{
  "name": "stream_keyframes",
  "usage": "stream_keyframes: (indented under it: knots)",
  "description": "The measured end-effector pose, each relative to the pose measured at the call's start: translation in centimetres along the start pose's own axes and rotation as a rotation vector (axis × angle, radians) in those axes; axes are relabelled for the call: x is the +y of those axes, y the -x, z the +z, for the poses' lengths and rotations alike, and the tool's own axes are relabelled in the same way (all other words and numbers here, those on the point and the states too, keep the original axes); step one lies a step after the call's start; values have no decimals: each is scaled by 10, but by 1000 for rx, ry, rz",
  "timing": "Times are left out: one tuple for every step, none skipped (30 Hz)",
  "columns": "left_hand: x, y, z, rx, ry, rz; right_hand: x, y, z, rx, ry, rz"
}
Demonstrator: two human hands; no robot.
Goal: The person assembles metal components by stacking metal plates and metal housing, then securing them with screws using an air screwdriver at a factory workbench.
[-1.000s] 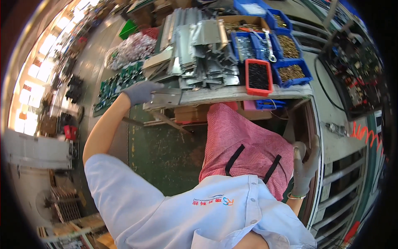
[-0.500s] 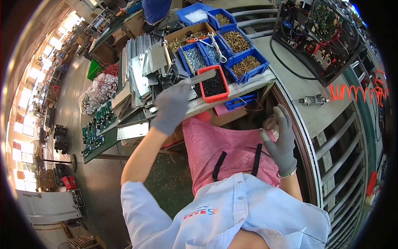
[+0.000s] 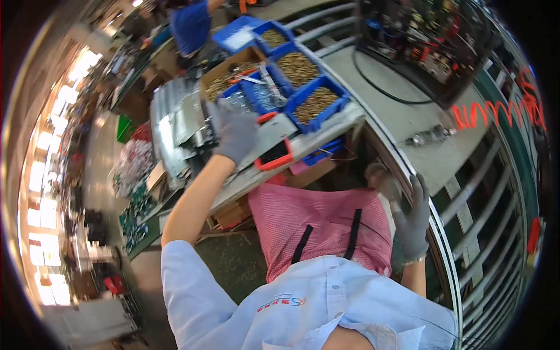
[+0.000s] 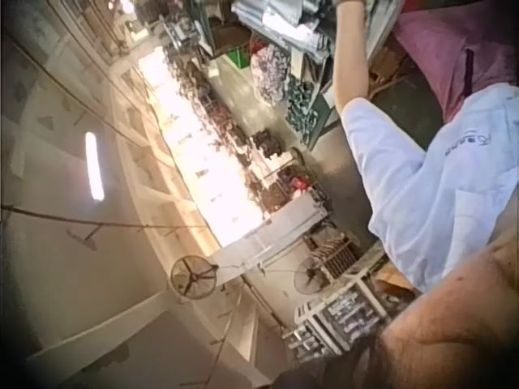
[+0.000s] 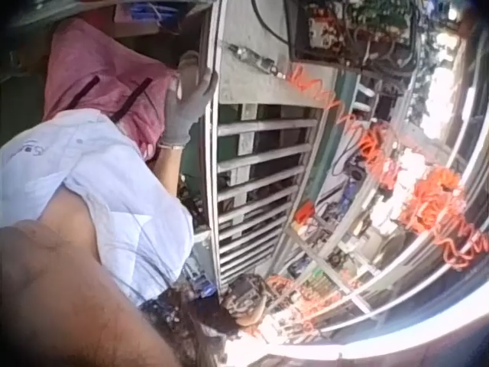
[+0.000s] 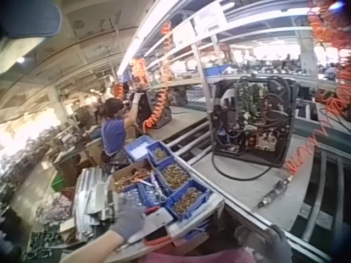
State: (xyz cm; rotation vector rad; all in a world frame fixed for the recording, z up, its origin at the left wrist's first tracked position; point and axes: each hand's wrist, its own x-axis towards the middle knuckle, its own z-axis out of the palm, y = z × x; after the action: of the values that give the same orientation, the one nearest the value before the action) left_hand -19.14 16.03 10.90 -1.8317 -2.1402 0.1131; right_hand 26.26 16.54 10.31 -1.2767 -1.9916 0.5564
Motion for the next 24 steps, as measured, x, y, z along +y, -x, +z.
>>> stream_keyframes:
  knots:
    - [-4,-15,-3,157,-106,51,4,-8,-6,19,68,-27]
    - [-23,-31,21,82,-205,63,13,-16,-11,29,116,-46]
    - [-7,-45,12,-45,-133,-21,21,-22,-20,51,182,-31]
    - [-49,-43,46,-273,-134,-185,17,-34,-19,55,196,-69]
    - [-50,-50,48,-359,-151,-88,25,-41,-21,70,205,-48]
    - [-27,-53,37,-293,-221,-102,36,-47,-27,78,271,-29]
    - [-29,-59,33,-335,-97,-151,47,-56,-30,84,318,-45]
    - [-27,-61,30,-334,-156,-118,62,-64,-31,85,361,-62]
    - [-29,-64,35,-290,-193,-117,77,-72,-33,88,368,-54]
    - [-33,-65,43,-246,-234,-117,97,-80,-32,41,44,232]
    - [-32,-68,46,-243,-234,-107,113,-89,-31,-2,-285,511]
    - [-30,-72,48,-208,-241,-75,127,-100,-29,10,-285,517]
    - [-31,-73,47,-176,-255,-49,137,-112,-24,-11,-412,683]
    - [-33,-74,45,-171,-262,-44,146,-125,-20,-32,-541,847]
    - [-30,-79,44,-203,-279,-20,151,-139,-21,-21,-546,849]
    - [-31,-79,41,-239,-301,2,152,-151,-20,-105,-346,791]
    - [-33,-78,37,-187,-334,24,154,-163,-19,-186,-147,727]
    - [-37,-77,35,-186,-346,27,157,-174,-12,-185,-160,728]
    - [-43,-74,32,-122,-299,43,162,-184,-1,-156,89,738]
    - [-49,-75,28,-52,-255,60,169,-196,11,-119,334,738]
    - [-59,-81,36,-21,-269,76,198,-206,20,-157,456,656]
    - [-76,-75,46,2,-349,119,183,-212,28,-214,473,629]
    - [-98,-71,62,-209,-391,-11,161,-219,37,-268,486,584]
    - [-77,-82,60,-184,-432,125,183,-220,28,-359,428,645]
